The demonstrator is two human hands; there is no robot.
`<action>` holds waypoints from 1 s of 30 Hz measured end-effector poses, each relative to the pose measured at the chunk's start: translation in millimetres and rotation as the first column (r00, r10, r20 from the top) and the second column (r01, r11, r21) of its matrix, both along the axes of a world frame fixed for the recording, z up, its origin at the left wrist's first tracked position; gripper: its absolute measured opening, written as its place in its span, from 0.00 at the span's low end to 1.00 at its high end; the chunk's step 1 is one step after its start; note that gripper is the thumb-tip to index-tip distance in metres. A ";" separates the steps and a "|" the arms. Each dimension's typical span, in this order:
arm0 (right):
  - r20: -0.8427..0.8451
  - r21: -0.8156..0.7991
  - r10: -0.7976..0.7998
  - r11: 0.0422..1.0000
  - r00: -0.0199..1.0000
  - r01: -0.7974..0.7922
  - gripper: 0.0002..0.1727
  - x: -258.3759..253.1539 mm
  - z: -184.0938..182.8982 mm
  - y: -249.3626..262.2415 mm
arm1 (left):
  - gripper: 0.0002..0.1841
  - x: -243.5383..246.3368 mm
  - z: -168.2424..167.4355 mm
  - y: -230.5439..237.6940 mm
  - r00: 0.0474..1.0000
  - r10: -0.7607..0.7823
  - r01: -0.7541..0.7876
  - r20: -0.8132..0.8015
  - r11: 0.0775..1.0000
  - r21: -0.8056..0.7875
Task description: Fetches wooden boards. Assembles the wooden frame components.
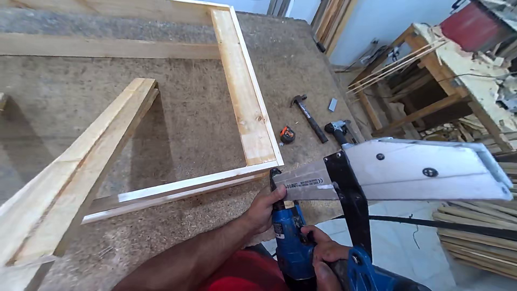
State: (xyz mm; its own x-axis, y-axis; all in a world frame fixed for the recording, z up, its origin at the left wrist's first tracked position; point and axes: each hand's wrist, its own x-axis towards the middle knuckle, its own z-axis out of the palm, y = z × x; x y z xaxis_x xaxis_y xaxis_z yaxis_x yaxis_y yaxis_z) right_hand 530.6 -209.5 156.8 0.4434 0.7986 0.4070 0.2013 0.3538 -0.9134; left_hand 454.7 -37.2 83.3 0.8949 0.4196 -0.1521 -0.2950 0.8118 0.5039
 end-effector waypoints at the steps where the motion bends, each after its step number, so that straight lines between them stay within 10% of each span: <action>1: 0.001 -0.002 -0.004 1.000 1.000 0.004 0.05 -0.1 -1.8 0.3 | 0.42 0.3 -1.0 0.1 1.000 -0.007 0.007 -0.003 1.000 -0.004; 30: -0.012 -0.016 0.065 0.998 0.998 -0.065 0.06 -21.8 -14.2 8.4 | 0.41 -33.0 -10.2 14.3 0.997 0.076 -0.077 0.020 0.997 0.009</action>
State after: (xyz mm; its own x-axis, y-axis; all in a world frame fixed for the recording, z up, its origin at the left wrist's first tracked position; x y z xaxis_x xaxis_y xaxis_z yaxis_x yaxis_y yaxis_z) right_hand 508.8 -201.1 142.6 0.3954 0.8322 0.3888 0.1676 0.3508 -0.9213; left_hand 421.7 -23.0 73.1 0.8628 0.4884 -0.1306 -0.3660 0.7817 0.5049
